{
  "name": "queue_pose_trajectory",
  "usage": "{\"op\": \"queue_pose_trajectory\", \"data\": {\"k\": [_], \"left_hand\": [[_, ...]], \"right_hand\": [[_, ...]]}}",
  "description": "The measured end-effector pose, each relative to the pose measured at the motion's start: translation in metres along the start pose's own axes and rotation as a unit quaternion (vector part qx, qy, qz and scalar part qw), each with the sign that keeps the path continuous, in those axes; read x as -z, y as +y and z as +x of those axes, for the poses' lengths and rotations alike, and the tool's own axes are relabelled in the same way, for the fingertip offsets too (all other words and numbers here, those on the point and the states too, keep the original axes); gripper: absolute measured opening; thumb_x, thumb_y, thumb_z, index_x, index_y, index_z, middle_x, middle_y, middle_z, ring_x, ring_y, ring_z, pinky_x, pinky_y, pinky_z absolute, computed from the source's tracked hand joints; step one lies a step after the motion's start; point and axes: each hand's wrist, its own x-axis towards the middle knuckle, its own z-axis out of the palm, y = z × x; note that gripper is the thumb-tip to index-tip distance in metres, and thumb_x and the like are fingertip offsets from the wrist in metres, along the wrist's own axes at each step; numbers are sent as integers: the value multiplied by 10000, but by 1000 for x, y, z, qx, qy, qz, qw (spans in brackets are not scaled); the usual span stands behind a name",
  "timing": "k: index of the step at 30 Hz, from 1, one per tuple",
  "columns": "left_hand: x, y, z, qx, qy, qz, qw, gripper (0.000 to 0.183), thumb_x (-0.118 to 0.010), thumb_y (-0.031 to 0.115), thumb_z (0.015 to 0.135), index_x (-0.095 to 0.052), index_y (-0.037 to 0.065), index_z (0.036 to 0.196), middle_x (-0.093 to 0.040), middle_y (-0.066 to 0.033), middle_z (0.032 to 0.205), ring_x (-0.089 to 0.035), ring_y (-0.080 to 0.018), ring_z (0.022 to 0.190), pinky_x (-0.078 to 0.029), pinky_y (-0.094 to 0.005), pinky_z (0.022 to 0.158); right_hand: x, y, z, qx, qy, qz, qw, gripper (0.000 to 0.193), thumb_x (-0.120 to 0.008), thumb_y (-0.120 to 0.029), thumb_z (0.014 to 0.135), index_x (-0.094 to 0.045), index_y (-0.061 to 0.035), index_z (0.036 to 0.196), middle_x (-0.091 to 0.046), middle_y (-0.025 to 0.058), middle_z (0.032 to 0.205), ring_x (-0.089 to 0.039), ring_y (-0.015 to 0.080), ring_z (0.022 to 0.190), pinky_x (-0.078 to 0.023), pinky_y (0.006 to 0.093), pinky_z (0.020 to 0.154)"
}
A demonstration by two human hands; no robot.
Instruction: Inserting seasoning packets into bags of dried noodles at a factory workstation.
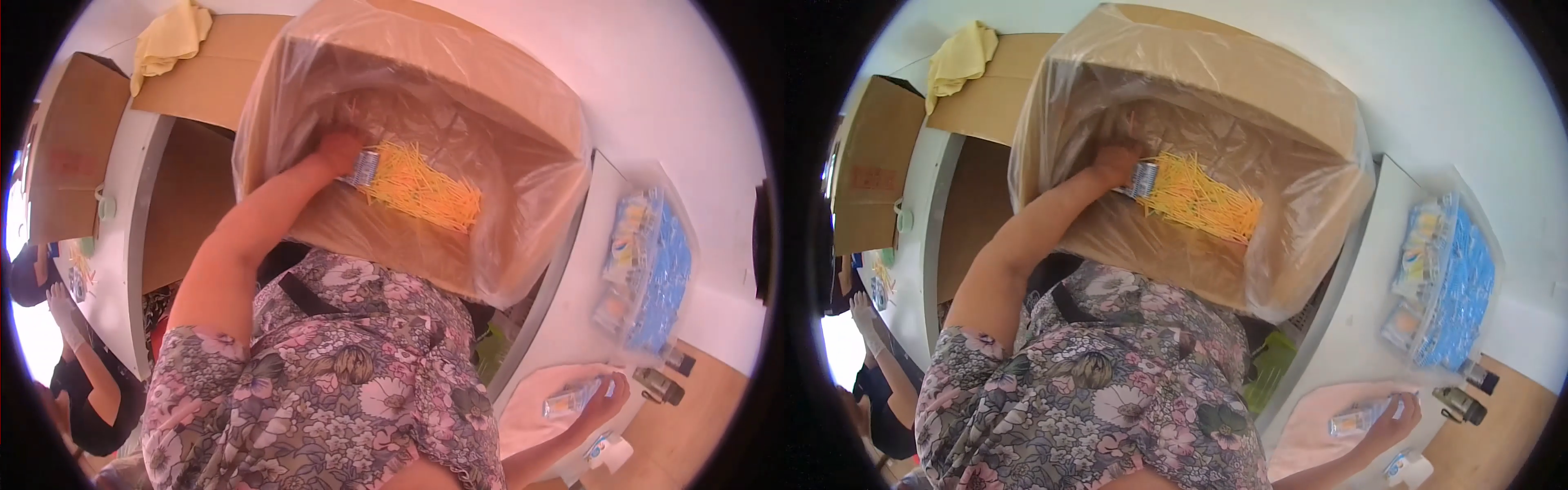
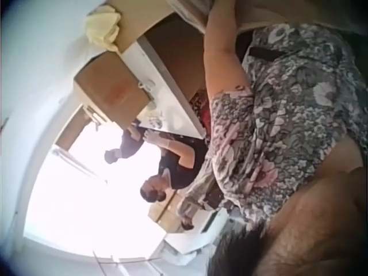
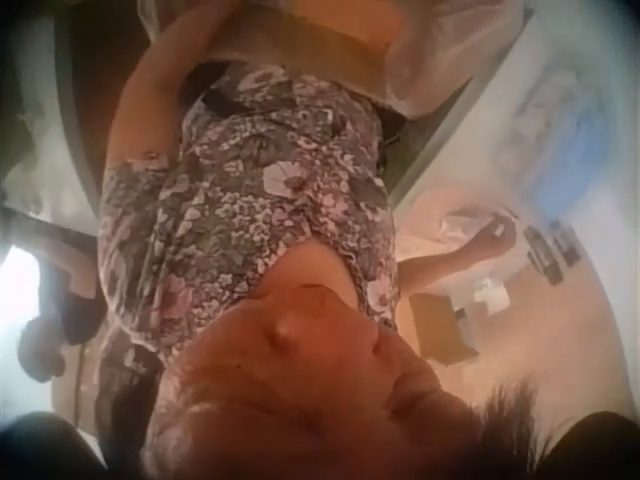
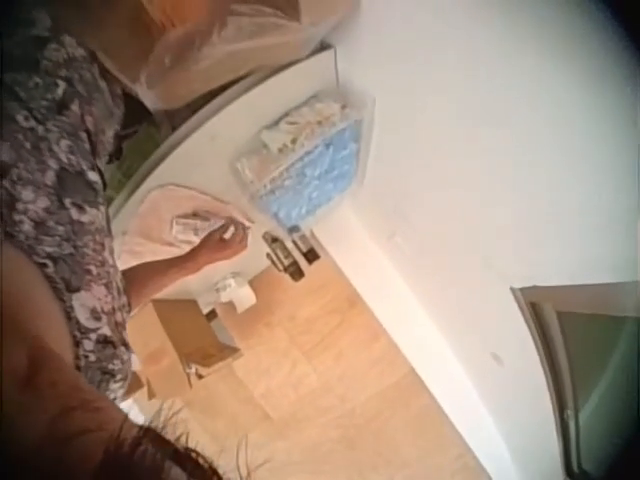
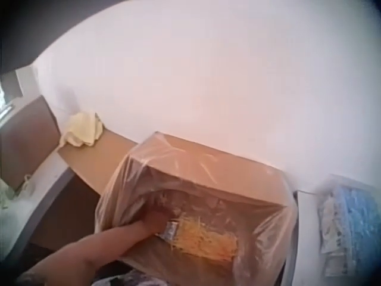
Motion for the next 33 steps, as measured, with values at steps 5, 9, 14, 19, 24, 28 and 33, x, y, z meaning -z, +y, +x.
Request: {"op": "queue_pose_trajectory", "data": {"k": [5, 9, 14, 19, 24, 28, 33], "left_hand": [[22, -7, -7, 18, -3, -63, 998, 517, -783, 149, 538, -562, 87, 1001, -609, -136, 941, -588, -321, 908, -472, -396, 785], [10, -24, -1, -28, 36, -62, 997, 304, -727, 139, 580, -631, 64, 858, -626, -124, 920, -614, -289, 851, -493, -402, 734], [12, -19, 1, -4, 92, -22, 996, 121, -613, 142, 649, -655, 77, 742, -643, -118, 802, -631, -288, 769, -504, -387, 677], [35, -7, 4, -51, 184, -120, 974, 126, -595, 172, 723, -658, 69, 760, -628, -143, 731, -631, -283, 714, -488, -396, 625], [97, 35, -22, -141, 84, -432, 887, 145, -642, 166, 776, -642, 30, 826, -620, -139, 684, -608, -257, 604, -468, -342, 598], [103, 40, -32, -167, 29, -514, 841, 134, -666, 118, 750, -634, 14, 827, -597, -138, 670, -585, -218, 602, -452, -338, 583], [89, 19, -34, -156, 108, -497, 847, 149, -683, 93, 706, -607, 23, 813, -595, -140, 693, -589, -266, 664, -443, -367, 606]], "right_hand": [[-8, -27, 21, 24, 22, 2, 999, 98, -574, -41, 793, -601, 4, 875, -589, 134, 911, -552, 282, 871, -444, 384, 748], [-4, -35, 24, 34, 27, -5, 999, 83, -557, -51, 815, -597, 20, 824, -587, 116, 798, -561, 245, 748, -439, 346, 612], [17, -59, 29, 25, 31, 27, 999, 59, -562, -35, 813, -605, 6, 811, -583, 102, 774, -551, 193, 704, -415, 295, 555], [36, -135, 46, 109, 88, 182, 973, 62, -583, 15, 778, -605, 44, 828, -610, 125, 837, -568, 211, 767, -448, 297, 669], [-38, -318, 83, 154, -148, 384, 898, 270, -648, -80, 743, -604, -16, 1001, -612, 96, 957, -572, 216, 842, -454, 306, 725], [-97, -411, 97, 299, -290, 304, 857, 339, -670, -203, 728, -560, -12, 986, -609, 156, 867, -602, 260, 771, -450, 349, 708], [-165, -451, 88, 165, -476, 410, 760, 234, -633, -107, 747, -561, -10, 948, -622, 93, 782, -611, 201, 660, -484, 322, 580]]}}
